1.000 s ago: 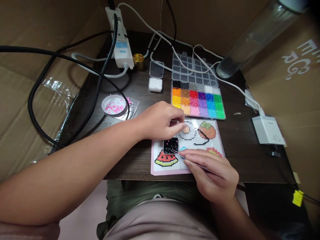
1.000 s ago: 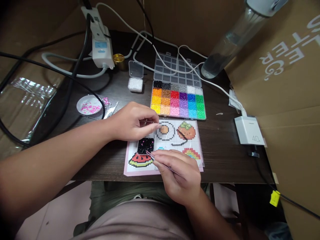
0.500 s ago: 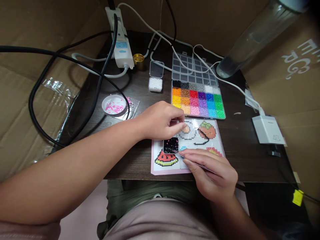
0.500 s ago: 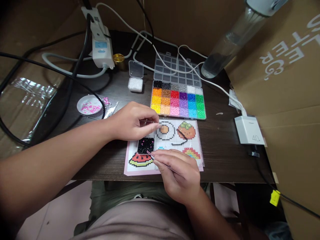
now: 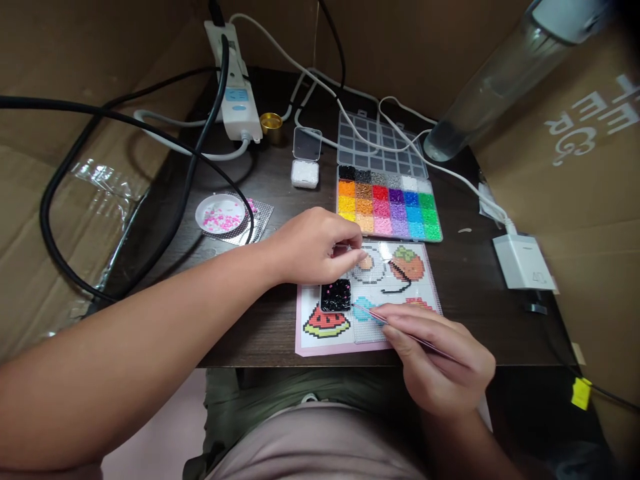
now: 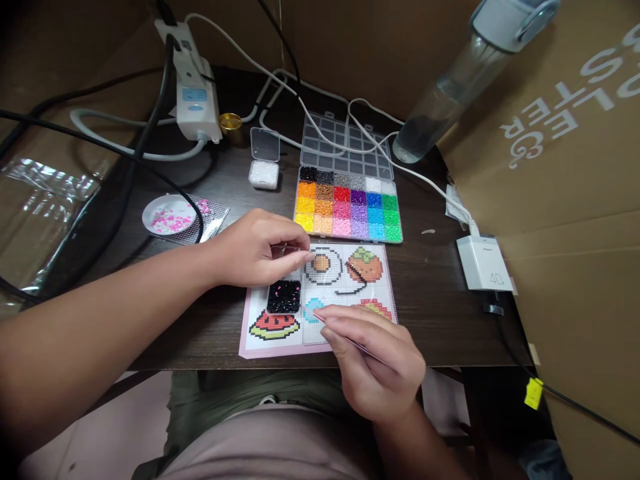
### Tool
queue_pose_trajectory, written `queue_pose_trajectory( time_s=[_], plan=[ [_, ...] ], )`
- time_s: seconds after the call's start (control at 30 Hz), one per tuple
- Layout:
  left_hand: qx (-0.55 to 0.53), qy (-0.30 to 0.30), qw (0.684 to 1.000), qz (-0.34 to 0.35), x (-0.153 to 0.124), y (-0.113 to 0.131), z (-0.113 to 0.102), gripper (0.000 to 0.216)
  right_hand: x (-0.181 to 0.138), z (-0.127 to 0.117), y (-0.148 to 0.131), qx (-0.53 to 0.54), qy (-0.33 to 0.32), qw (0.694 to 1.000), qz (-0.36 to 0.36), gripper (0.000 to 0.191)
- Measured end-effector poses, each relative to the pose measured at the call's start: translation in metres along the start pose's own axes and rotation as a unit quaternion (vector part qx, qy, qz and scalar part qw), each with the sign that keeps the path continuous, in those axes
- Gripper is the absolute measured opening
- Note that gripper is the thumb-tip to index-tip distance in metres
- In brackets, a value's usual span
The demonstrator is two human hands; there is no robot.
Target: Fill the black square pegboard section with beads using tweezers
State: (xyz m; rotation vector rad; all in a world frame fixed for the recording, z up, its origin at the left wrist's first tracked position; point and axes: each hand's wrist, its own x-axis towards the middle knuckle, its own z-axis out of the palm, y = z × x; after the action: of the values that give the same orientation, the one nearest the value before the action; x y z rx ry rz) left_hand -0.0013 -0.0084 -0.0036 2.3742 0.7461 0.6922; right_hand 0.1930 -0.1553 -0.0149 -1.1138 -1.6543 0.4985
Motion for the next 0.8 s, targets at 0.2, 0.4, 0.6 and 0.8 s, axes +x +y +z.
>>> queue_pose_trajectory(
  time_s=[0.2, 0.4, 0.6, 0.8],
  plan=[
    [0.008, -0.002, 1.0, -0.001, 0.0, -0.001, -0.001, 0.018, 0.008, -0.02, 0.0, -0.087, 0.083, 0.992, 0.035, 0.022],
    [0.007, 0.001, 1.0, -0.001, 0.002, -0.001, 0.0, 0.017, -0.002, -0.019, 0.02, -0.109, 0.108, 0.986, 0.059, 0.024],
    [0.006, 0.001, 1.0, 0.002, 0.001, -0.001, 0.001, 0.017, -0.004, -0.016, 0.021, -0.101, 0.111, 0.986, 0.07, 0.021],
    [-0.001, 0.007, 1.0, 0.012, 0.001, -0.001, 0.002, 0.016, -0.002, -0.015, 0.02, -0.098, 0.113, 0.986, 0.071, 0.02]
  ],
)
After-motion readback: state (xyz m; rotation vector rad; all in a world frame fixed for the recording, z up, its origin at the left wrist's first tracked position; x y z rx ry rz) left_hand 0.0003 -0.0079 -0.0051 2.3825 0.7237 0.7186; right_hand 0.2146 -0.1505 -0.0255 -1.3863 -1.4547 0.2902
